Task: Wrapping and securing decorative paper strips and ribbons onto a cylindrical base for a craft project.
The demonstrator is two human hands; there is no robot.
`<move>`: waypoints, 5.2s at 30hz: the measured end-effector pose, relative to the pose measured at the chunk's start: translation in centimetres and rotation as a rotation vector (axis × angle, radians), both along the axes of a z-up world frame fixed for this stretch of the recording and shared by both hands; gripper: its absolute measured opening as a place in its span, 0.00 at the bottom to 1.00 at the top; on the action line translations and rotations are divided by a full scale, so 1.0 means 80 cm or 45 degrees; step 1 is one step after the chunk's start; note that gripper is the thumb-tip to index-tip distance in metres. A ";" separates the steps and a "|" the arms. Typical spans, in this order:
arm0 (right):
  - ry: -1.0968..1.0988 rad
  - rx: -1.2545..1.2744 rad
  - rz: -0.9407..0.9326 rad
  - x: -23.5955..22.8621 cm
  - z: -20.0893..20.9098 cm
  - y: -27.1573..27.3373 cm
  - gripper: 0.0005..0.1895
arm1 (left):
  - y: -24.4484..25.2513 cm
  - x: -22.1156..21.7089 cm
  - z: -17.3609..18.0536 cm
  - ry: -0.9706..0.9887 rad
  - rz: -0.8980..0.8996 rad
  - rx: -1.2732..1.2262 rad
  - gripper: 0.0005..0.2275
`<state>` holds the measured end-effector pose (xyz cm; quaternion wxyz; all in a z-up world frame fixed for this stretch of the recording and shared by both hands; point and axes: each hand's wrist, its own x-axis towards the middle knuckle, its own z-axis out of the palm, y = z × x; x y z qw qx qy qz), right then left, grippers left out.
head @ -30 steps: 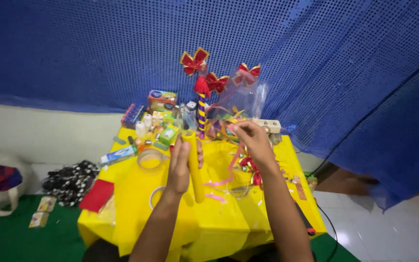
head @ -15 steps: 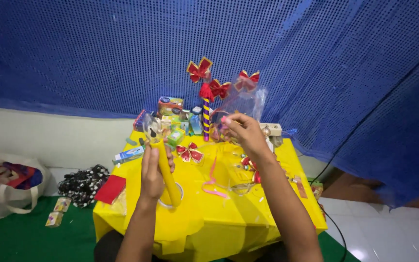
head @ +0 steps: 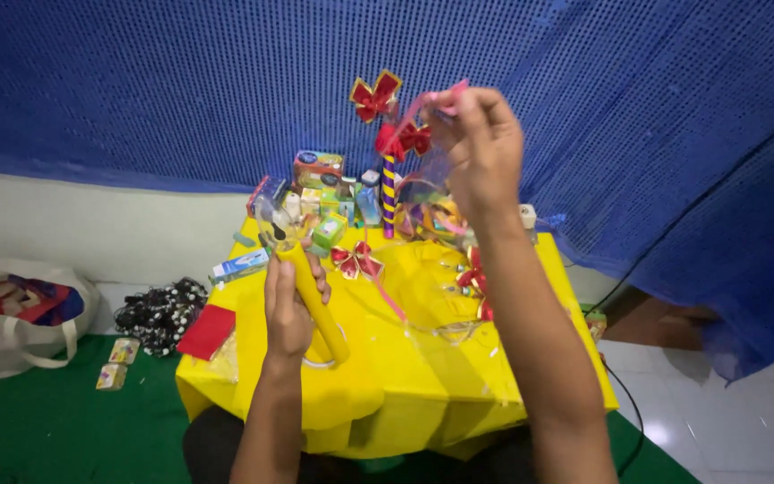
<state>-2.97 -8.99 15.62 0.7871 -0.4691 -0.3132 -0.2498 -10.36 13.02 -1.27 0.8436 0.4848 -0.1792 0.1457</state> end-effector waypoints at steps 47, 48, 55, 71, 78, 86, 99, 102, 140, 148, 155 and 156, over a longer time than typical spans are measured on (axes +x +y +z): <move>0.092 -0.287 0.400 -0.152 -0.050 -0.318 0.10 | -0.004 0.037 -0.061 0.110 0.209 1.468 0.28; 0.202 -0.420 0.325 -0.149 -0.076 -0.325 0.08 | 0.006 0.041 -0.061 0.082 0.268 1.607 0.28; 0.635 -1.179 0.277 -0.123 -0.266 -0.327 0.07 | 0.047 0.064 -0.077 0.112 0.209 2.173 0.27; 0.986 -1.760 0.102 -0.126 -0.349 -0.323 0.07 | 0.092 0.082 -0.097 0.031 0.345 2.385 0.23; 1.141 -1.579 0.085 -0.126 -0.347 -0.348 0.06 | 0.107 0.089 -0.114 0.042 0.433 2.368 0.20; 0.858 -0.950 0.082 -0.109 -0.290 -0.356 0.05 | 0.100 0.108 -0.110 0.059 0.522 2.349 0.18; 0.066 0.300 -0.405 0.005 -0.131 -0.319 0.05 | 0.025 0.151 -0.028 0.056 0.455 1.885 0.26; -0.006 0.257 -0.504 0.022 -0.122 -0.314 0.03 | 0.028 0.167 -0.039 0.063 0.425 1.949 0.27; 0.310 -0.363 -0.164 0.037 -0.215 -0.088 0.04 | -0.163 0.173 -0.014 0.076 -0.852 -0.289 0.21; 0.256 -0.473 -0.373 0.046 -0.223 -0.092 0.04 | -0.154 0.147 0.011 0.204 -0.585 0.162 0.18; 0.286 -0.291 -0.269 0.045 -0.227 -0.102 0.04 | -0.156 0.145 0.028 -0.006 -0.276 0.526 0.16; 0.294 -0.327 -0.299 0.044 -0.228 -0.102 0.04 | -0.157 0.145 0.026 0.005 -0.225 0.575 0.17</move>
